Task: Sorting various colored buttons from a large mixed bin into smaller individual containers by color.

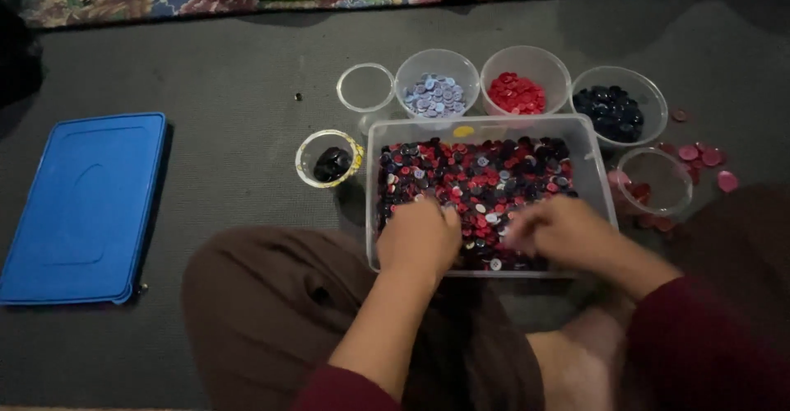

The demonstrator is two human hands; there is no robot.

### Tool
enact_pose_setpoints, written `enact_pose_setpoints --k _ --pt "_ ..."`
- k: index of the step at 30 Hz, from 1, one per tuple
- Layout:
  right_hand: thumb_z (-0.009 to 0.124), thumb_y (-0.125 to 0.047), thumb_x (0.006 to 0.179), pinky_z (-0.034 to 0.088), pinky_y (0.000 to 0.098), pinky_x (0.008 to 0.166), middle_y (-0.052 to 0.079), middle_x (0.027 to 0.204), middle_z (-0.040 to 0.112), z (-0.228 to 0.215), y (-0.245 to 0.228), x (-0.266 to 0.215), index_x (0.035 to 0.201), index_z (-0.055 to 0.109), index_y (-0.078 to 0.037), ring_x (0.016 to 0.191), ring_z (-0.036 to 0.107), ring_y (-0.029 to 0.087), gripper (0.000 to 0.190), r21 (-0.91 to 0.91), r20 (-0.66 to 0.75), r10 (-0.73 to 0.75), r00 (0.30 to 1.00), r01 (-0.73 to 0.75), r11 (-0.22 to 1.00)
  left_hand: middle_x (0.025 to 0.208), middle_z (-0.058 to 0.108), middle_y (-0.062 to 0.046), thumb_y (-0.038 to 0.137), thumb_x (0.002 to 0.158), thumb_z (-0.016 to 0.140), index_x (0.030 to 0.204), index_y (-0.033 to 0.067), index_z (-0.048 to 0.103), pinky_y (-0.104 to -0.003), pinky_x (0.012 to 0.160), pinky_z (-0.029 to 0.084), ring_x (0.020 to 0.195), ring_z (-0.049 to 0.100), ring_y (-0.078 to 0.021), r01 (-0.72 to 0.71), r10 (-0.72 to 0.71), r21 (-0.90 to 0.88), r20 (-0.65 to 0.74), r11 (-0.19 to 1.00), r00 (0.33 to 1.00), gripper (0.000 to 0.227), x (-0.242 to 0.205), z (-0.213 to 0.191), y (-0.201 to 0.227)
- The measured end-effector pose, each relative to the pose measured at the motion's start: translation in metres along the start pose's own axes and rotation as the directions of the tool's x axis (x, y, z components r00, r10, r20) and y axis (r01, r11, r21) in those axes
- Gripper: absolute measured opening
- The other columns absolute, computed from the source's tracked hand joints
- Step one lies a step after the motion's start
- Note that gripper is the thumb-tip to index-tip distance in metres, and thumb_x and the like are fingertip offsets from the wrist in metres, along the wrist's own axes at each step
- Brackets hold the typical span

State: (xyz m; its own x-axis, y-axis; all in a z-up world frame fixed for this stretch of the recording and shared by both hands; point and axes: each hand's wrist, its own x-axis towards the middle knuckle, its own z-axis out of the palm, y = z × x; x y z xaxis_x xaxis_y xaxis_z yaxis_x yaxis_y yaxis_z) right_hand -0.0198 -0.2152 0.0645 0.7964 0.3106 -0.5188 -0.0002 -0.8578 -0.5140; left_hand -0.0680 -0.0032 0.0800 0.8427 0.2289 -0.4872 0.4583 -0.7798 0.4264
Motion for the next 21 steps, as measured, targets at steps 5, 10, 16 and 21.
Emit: enact_pose_setpoints --k 5,10,16,21 --pt "0.052 0.001 0.080 0.057 0.0379 0.095 0.008 0.093 0.086 0.010 0.000 -0.002 0.106 0.088 -0.018 0.102 0.078 0.024 0.049 -0.095 0.260 0.068 0.963 -0.045 0.994 0.103 0.074 -0.026 0.041 0.097 0.049 0.109 0.0038 0.077 -0.059 0.083 0.057 0.105 0.072 -0.0473 -0.050 0.032 0.133 0.136 0.990 0.990 0.048 -0.006 0.018 -0.001" --pt "0.053 -0.011 0.085 0.052 0.0502 0.105 0.012 0.115 0.079 0.025 0.010 0.015 0.123 0.079 -0.030 0.119 0.067 0.038 0.050 -0.163 0.006 -0.035 0.999 0.035 0.986 0.127 0.068 -0.029 0.037 0.098 0.049 0.128 0.0016 0.069 -0.061 0.098 0.053 0.124 0.063 -0.0486 -0.154 0.138 0.046 0.243 0.987 0.960 0.050 -0.016 0.005 0.015" --pt "0.054 -0.001 0.084 0.051 0.0490 0.102 0.008 0.116 0.077 0.000 0.012 -0.002 0.127 0.076 -0.031 0.119 0.066 0.037 0.057 0.003 -0.371 -0.025 0.928 0.029 1.000 0.124 0.073 -0.016 0.026 0.096 0.050 0.135 0.0161 0.067 -0.059 0.093 0.056 0.118 0.067 -0.0432 -0.217 0.217 -0.030 -0.019 0.976 0.976 0.043 -0.022 -0.018 0.007" --pt "0.063 -0.008 0.088 0.058 0.0383 0.067 0.012 0.101 0.079 -0.014 0.020 -0.011 0.118 0.078 -0.011 0.071 0.072 0.027 0.034 0.006 -0.414 0.089 0.906 -0.095 0.995 0.111 0.074 -0.012 0.025 0.092 0.058 0.123 0.0127 0.067 -0.049 0.087 0.056 0.104 0.069 -0.0359 -0.024 0.018 -0.035 -0.179 0.999 0.984 0.034 -0.020 -0.009 -0.018"
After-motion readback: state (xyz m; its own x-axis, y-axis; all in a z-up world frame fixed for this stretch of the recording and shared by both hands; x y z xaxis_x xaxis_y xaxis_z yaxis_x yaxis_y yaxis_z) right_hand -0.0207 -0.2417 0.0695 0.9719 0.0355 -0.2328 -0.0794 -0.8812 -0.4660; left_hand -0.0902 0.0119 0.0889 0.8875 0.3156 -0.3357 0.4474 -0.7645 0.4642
